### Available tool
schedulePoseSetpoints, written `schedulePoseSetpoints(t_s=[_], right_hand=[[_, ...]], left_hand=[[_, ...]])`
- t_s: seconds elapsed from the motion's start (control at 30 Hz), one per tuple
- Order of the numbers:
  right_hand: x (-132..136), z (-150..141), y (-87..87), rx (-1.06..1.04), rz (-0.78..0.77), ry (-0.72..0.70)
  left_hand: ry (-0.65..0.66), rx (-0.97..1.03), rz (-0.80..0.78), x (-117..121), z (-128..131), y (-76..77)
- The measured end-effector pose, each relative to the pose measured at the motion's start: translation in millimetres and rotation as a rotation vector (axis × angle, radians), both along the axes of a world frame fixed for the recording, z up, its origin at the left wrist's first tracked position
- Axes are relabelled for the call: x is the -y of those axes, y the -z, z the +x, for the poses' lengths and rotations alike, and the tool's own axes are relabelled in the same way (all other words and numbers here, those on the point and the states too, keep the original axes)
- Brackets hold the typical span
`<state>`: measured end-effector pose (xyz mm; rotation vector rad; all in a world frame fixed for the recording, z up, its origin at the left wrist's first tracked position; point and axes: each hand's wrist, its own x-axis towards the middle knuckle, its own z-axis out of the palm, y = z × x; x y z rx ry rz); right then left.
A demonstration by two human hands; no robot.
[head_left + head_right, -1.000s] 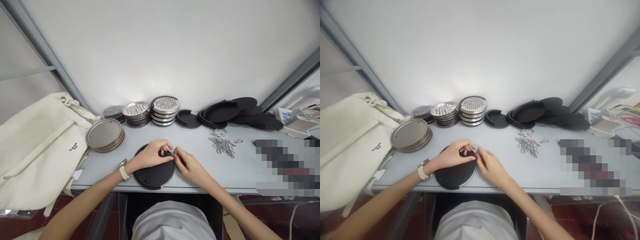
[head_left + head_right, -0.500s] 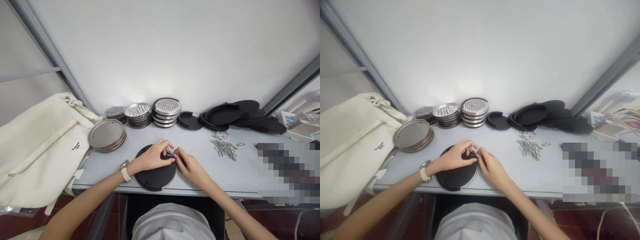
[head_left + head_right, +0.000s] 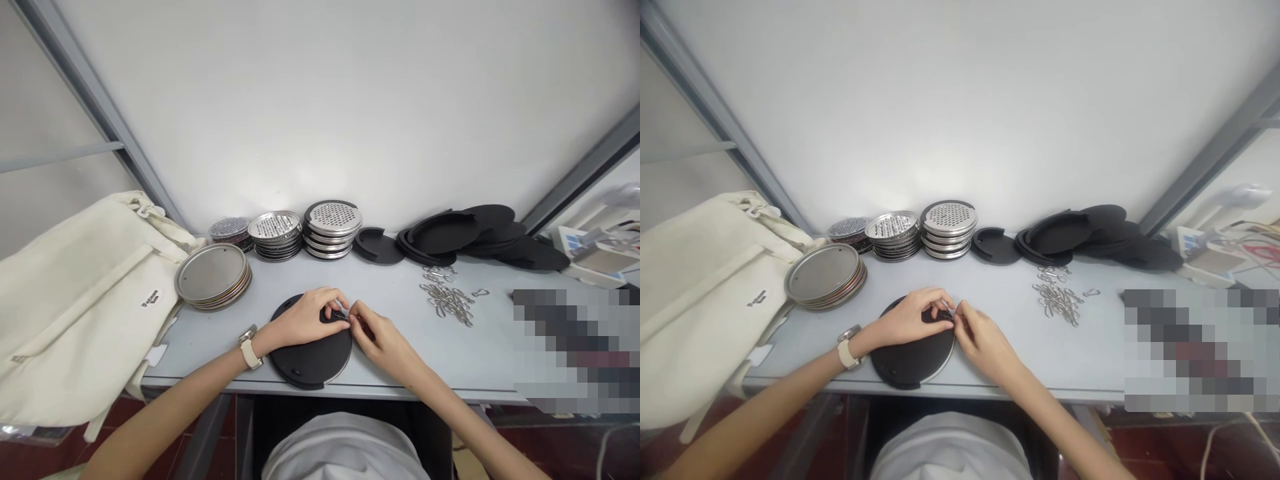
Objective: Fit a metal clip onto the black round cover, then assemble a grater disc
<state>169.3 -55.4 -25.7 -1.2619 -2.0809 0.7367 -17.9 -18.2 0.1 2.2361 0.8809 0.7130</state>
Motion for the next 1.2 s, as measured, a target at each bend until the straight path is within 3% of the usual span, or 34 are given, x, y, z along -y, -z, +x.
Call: schedulePoseSetpoints(t_s=[0.37, 0.6, 1.2], right_hand=[[0.2, 0.3, 1.4, 0.013, -0.008, 0.008], [-0.1, 0.4, 1.5, 0.083, 0.098, 0.059], [-1.6, 2.2, 3.5, 0.046, 0.073, 0.023]], left_hand=[[0.021, -0.002, -0.003, 0.1, 0.0, -0.1], [0.026, -0.004, 0.002, 0.0, 0.5, -0.5], [0.036, 0.0, -0.019, -0.1, 0.4, 0.3]])
